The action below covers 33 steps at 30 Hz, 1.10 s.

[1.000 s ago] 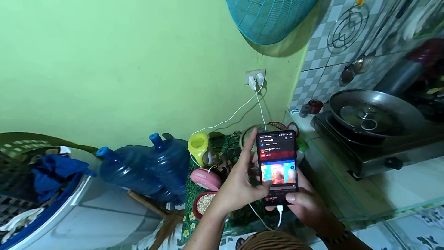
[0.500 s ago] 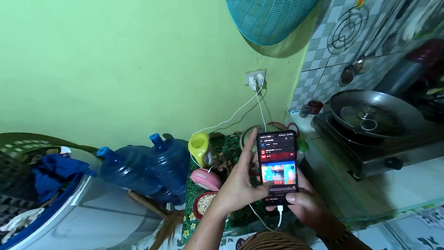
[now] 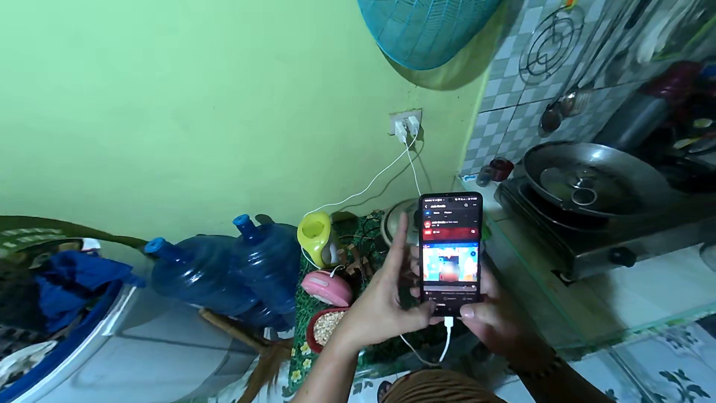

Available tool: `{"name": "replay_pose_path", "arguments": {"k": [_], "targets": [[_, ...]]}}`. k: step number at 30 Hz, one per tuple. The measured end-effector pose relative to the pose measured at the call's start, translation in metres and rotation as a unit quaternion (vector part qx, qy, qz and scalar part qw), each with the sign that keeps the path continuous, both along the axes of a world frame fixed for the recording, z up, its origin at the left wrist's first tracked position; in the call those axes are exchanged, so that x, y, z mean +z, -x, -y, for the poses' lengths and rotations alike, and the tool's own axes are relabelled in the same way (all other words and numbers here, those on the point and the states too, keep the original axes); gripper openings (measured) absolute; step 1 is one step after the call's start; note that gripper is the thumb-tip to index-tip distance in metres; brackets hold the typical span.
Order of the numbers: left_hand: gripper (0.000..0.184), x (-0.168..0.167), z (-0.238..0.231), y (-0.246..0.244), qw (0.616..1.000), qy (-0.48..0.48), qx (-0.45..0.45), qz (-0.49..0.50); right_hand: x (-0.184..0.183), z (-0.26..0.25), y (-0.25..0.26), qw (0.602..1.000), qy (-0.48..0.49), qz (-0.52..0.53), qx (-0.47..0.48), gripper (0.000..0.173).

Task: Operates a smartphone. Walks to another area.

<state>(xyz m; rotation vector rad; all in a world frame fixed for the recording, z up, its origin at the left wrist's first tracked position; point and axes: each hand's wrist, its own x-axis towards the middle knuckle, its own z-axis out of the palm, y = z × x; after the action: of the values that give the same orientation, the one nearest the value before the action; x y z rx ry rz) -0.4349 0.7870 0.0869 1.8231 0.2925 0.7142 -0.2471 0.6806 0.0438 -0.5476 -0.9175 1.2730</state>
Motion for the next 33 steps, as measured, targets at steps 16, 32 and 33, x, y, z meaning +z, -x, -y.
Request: {"name": "replay_pose_path", "arguments": {"k": [16,32,33], "targets": [[0.119,-0.004,0.010,-0.005,1.000,0.000,-0.014,-0.022,-0.001,0.000,0.000,1.000,-0.004,-0.005,-0.019,0.089],[0.088,-0.016,0.007,-0.008,0.982,-0.135,0.103,0.081,-0.006,-0.004,-0.005,0.998,-0.020,-0.040,0.038,0.085],[0.078,-0.017,0.007,-0.009,0.972,-0.174,0.132,0.086,-0.006,-0.004,-0.005,0.998,-0.021,-0.042,0.037,0.086]]}}
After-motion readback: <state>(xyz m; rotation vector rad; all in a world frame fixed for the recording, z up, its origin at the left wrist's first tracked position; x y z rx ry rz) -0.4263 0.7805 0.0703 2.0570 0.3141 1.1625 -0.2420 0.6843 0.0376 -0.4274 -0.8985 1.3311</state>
